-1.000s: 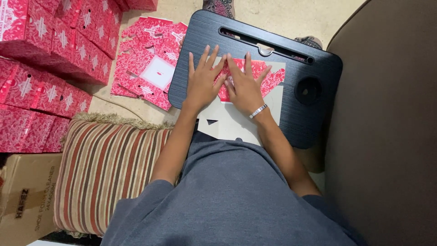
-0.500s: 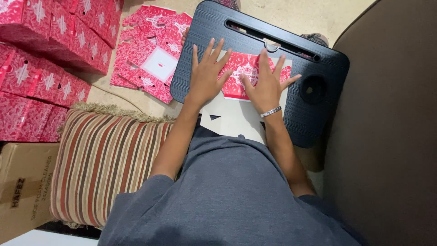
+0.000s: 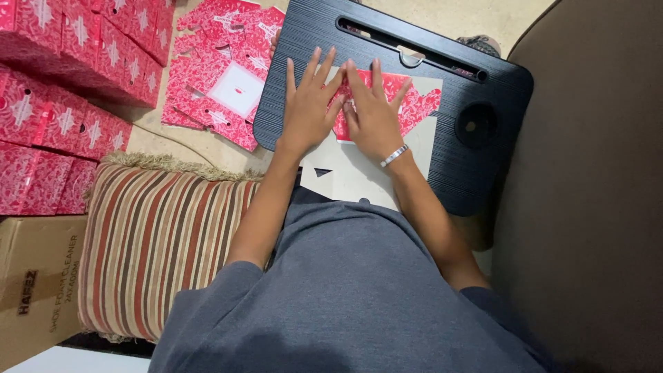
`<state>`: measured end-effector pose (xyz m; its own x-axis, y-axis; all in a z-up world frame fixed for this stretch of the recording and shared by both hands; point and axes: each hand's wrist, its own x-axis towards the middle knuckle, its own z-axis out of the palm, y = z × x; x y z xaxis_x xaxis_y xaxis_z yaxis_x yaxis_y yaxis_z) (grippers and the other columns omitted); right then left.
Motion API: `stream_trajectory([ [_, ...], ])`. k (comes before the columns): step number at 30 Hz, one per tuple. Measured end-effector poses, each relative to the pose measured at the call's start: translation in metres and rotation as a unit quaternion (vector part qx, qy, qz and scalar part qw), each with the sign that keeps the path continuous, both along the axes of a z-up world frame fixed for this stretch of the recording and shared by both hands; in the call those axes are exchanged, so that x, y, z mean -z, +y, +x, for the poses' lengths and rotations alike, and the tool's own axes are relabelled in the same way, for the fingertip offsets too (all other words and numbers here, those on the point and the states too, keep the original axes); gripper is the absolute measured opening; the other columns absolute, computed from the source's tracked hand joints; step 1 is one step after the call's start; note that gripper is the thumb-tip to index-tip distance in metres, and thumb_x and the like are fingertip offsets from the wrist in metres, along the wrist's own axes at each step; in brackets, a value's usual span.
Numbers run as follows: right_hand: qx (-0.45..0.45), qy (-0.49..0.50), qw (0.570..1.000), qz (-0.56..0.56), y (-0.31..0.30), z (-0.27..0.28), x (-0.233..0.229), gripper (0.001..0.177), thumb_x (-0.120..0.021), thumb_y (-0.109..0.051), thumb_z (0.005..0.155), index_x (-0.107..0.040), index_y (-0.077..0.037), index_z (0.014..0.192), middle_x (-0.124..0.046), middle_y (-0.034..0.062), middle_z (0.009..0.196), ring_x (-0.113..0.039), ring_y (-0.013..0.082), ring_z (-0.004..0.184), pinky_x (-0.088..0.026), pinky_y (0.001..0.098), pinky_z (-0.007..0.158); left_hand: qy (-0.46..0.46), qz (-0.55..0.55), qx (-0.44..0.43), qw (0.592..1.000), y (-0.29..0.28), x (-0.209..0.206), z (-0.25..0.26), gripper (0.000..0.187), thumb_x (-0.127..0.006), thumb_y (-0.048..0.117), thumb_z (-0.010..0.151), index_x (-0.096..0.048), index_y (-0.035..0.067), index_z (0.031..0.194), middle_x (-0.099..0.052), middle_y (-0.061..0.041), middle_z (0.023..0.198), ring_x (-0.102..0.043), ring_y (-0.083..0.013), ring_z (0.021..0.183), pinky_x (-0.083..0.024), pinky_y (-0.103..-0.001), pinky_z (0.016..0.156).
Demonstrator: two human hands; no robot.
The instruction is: Assembling small decorative cardboard boxes from flat templates by folding and tucking flaps.
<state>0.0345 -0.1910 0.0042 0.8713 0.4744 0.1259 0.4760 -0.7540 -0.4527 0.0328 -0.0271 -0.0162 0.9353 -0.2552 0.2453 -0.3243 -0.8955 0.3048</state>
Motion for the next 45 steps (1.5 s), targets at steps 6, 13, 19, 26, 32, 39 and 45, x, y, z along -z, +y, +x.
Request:
stream_trajectory([
  [6,0.085,0.040,0.995,-0.022,-0.015,-0.002,-0.016,0.075,-0.058,-0.035,0.104,-0.018,-0.014,0.163,-0.033,0.0030,0.170,-0.001,0.0360,0.157,0.016,0.0807,0.107,-0.015,-0.004,0.001,1.000,0.000,0.002,0.000,0.052,-0.050,0.032,0.112,-0.042,0.016,0.161,-0.026,-0.010,0.169,-0.016,-0.0309,0.157,-0.003,-0.066,0.122],
  [13,0.202,-0.023,0.979,0.005,-0.030,-0.001,0.003,0.075,-0.064,-0.040,0.101,-0.026,-0.009,0.159,-0.045,0.0121,0.162,-0.008,0.0444,0.153,0.008,0.0831,0.106,0.006,0.010,-0.008,1.000,-0.001,-0.001,0.001,0.053,-0.046,0.036,0.113,-0.038,0.018,0.162,-0.023,-0.009,0.170,-0.014,-0.0302,0.157,-0.001,-0.065,0.123],
  [19,0.176,-0.014,0.984,-0.017,-0.013,-0.007,-0.002,0.075,-0.054,-0.033,0.105,-0.013,-0.006,0.162,-0.028,0.0149,0.170,-0.001,0.0466,0.155,0.014,0.0857,0.102,0.004,0.005,-0.008,1.000,0.000,0.000,0.000,0.053,-0.047,0.036,0.112,-0.039,0.017,0.161,-0.024,-0.008,0.170,-0.014,-0.0296,0.158,-0.001,-0.065,0.123],
  [26,0.010,-0.015,0.999,-0.036,-0.004,-0.004,0.003,0.066,-0.046,-0.024,0.107,-0.012,-0.014,0.163,-0.045,0.0049,0.165,-0.003,0.0389,0.157,0.014,0.0828,0.106,-0.001,-0.005,-0.003,1.000,-0.001,0.001,0.000,0.053,-0.049,0.033,0.112,-0.040,0.017,0.161,-0.025,-0.009,0.170,-0.015,-0.0309,0.157,-0.001,-0.066,0.122],
  [32,0.049,-0.025,0.998,-0.007,-0.016,-0.007,0.004,0.069,-0.055,-0.037,0.105,-0.024,-0.013,0.162,-0.042,0.0060,0.165,-0.011,0.0353,0.157,0.013,0.0789,0.110,0.012,-0.001,-0.003,1.000,-0.001,-0.005,-0.003,0.054,-0.048,0.036,0.112,-0.039,0.017,0.162,-0.024,-0.009,0.170,-0.013,-0.0295,0.157,-0.001,-0.065,0.123],
  [39,0.187,-0.038,0.981,0.015,-0.037,-0.001,0.009,0.066,-0.063,-0.035,0.100,-0.040,-0.008,0.156,-0.044,0.0172,0.160,-0.019,0.0413,0.153,0.007,0.0823,0.107,0.000,-0.013,-0.005,1.000,0.000,0.001,0.000,0.054,-0.051,0.041,0.111,-0.042,0.019,0.160,-0.025,-0.009,0.169,-0.016,-0.0303,0.157,-0.001,-0.065,0.123],
  [45,0.196,-0.038,0.979,0.050,-0.046,0.002,0.017,0.072,-0.064,-0.037,0.099,-0.034,-0.013,0.160,-0.040,0.0174,0.164,-0.013,0.0363,0.156,0.015,0.0790,0.107,-0.039,-0.108,0.013,0.993,0.003,0.005,-0.009,0.068,-0.072,0.033,0.109,-0.036,0.023,0.164,-0.013,-0.007,0.173,-0.003,-0.0343,0.161,-0.002,-0.068,0.129],
])
